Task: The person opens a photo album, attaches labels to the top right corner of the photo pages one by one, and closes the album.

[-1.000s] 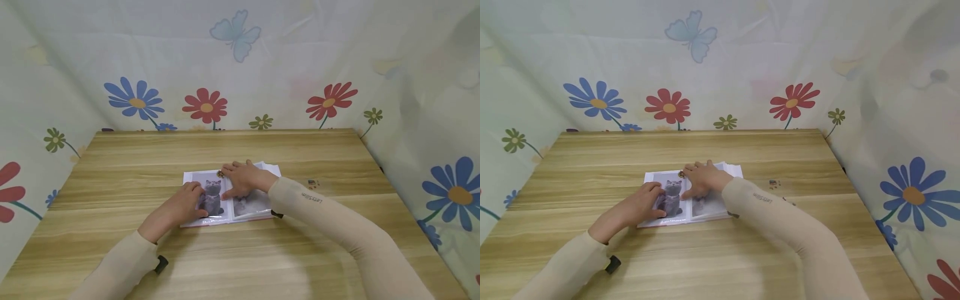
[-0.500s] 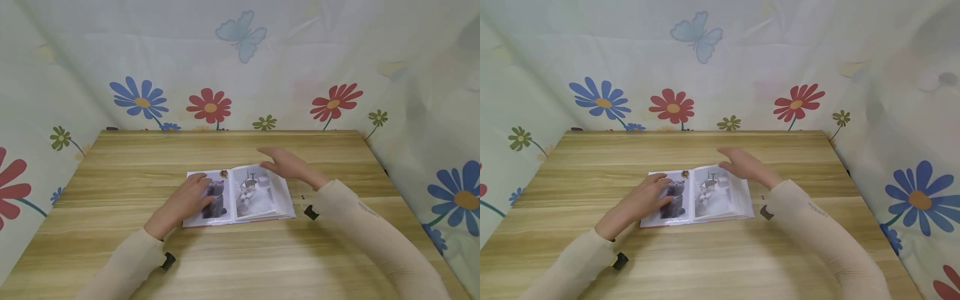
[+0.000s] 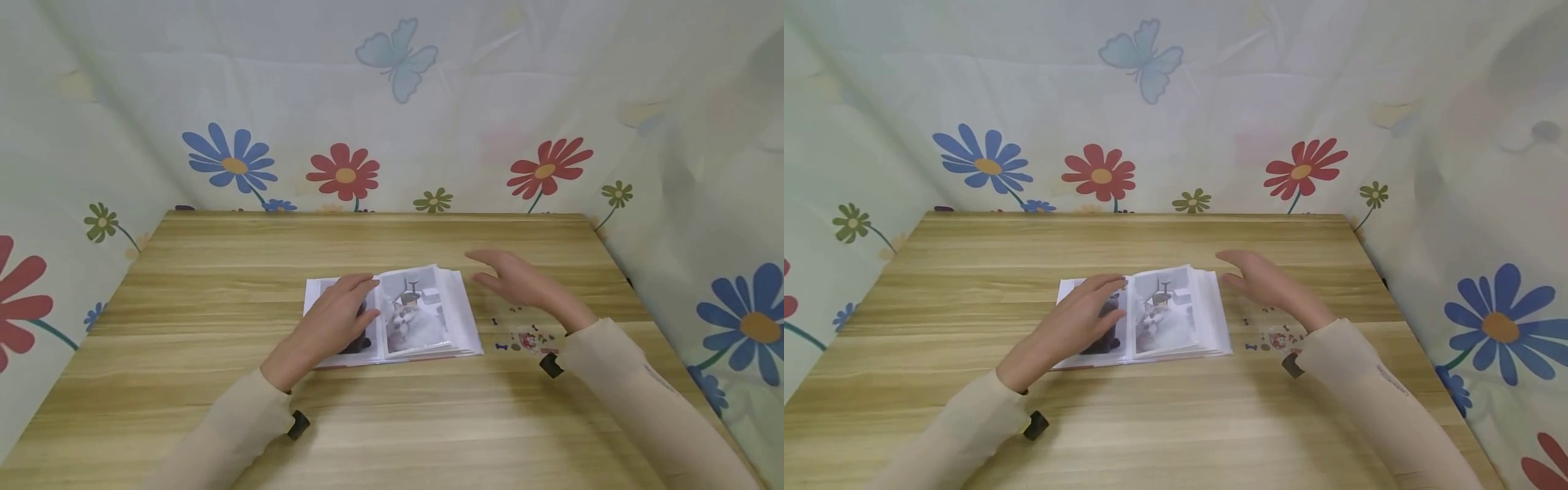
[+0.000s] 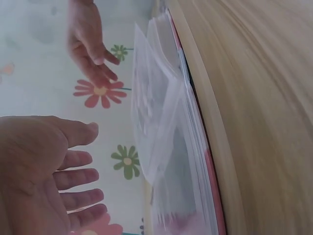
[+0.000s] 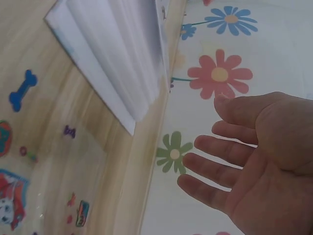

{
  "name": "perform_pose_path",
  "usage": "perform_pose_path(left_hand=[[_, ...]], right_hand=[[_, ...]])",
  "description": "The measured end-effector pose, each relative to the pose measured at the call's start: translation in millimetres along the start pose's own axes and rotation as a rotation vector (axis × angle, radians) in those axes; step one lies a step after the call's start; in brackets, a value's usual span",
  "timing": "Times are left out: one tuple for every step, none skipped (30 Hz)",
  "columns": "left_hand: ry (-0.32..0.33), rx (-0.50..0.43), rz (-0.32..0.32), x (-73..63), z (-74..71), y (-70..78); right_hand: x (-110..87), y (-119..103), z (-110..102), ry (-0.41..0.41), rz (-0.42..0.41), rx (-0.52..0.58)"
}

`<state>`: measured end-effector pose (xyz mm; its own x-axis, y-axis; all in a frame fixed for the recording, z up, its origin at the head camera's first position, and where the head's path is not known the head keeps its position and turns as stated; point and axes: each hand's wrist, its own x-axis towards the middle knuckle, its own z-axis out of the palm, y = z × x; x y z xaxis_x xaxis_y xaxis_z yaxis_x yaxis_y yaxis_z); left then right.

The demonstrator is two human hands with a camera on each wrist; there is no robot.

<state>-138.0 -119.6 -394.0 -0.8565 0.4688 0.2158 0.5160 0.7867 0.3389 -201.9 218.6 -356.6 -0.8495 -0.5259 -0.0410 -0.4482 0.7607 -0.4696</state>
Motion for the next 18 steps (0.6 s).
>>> perform_pose_path(left_hand=[[0.002, -0.004, 0.004, 1.2, 0.7, 2.7], [0.000, -0.006, 0.009, 2.3, 1.5, 5.2], [-0.004, -0.010, 0.011, 3.4, 2.5, 7.6], [-0.009, -0.016, 0.009, 4.8, 3.2, 9.8], [-0.016, -0.021, 0.008, 6.2, 3.9, 12.0], [-0.023, -0.024, 0.006, 7.4, 4.9, 14.1], [-0.030, -0.024, 0.009, 8.3, 6.2, 16.5], [-0.034, -0.024, 0.012, 9.5, 7.7, 18.8], [-0.037, -0.027, 0.013, 10.6, 9.0, 21.2], [-0.039, -0.025, 0.016, 11.7, 10.3, 23.5], [-0.042, -0.021, 0.020, 12.7, 11.8, 25.8], [-0.046, -0.021, 0.023, 13.8, 13.0, 28.3], [-0.048, -0.022, 0.029, 15.0, 14.2, 30.7], [-0.050, -0.023, 0.037, 16.1, 15.5, 33.0], [-0.051, -0.023, 0.046, 16.9, 16.4, 35.1], [-0.052, -0.021, 0.054, 17.7, 17.7, 37.0], [-0.053, -0.024, 0.062, 18.6, 18.9, 38.7], [-0.051, -0.027, 0.069, 19.3, 19.8, 40.3]], right_hand=[[-3.1, 1.6, -0.4, -0.002, 0.004, 0.000], [-6.2, 3.2, -0.6, -0.004, 0.005, 0.001], [-9.4, 4.4, -0.5, -0.005, 0.008, 0.001], [-12.1, 5.4, -0.6, -0.005, 0.010, 0.001], [-14.9, 6.0, -0.5, -0.005, 0.014, -0.002], [-17.6, 7.1, -0.2, -0.005, 0.021, -0.004], [-21.1, 8.4, 0.6, -0.007, 0.028, -0.006], [-24.4, 9.8, 1.5, -0.008, 0.036, -0.010], [-27.4, 11.2, 2.4, -0.008, 0.042, -0.013], [-30.2, 12.7, 3.4, -0.007, 0.046, -0.017], [-32.8, 14.5, 4.3, -0.004, 0.050, -0.025], [-35.2, 16.2, 5.1, 0.000, 0.050, -0.030], [-37.4, 17.9, 5.9, 0.004, 0.050, -0.036], [-39.4, 19.8, 6.7, 0.009, 0.049, -0.040], [-41.0, 21.6, 7.4, 0.015, 0.045, -0.042], [-42.5, 23.4, 8.1, 0.021, 0.040, -0.045], [-43.8, 25.4, 8.8, 0.023, 0.035, -0.046], [-44.9, 27.2, 9.5, 0.025, 0.032, -0.044]])
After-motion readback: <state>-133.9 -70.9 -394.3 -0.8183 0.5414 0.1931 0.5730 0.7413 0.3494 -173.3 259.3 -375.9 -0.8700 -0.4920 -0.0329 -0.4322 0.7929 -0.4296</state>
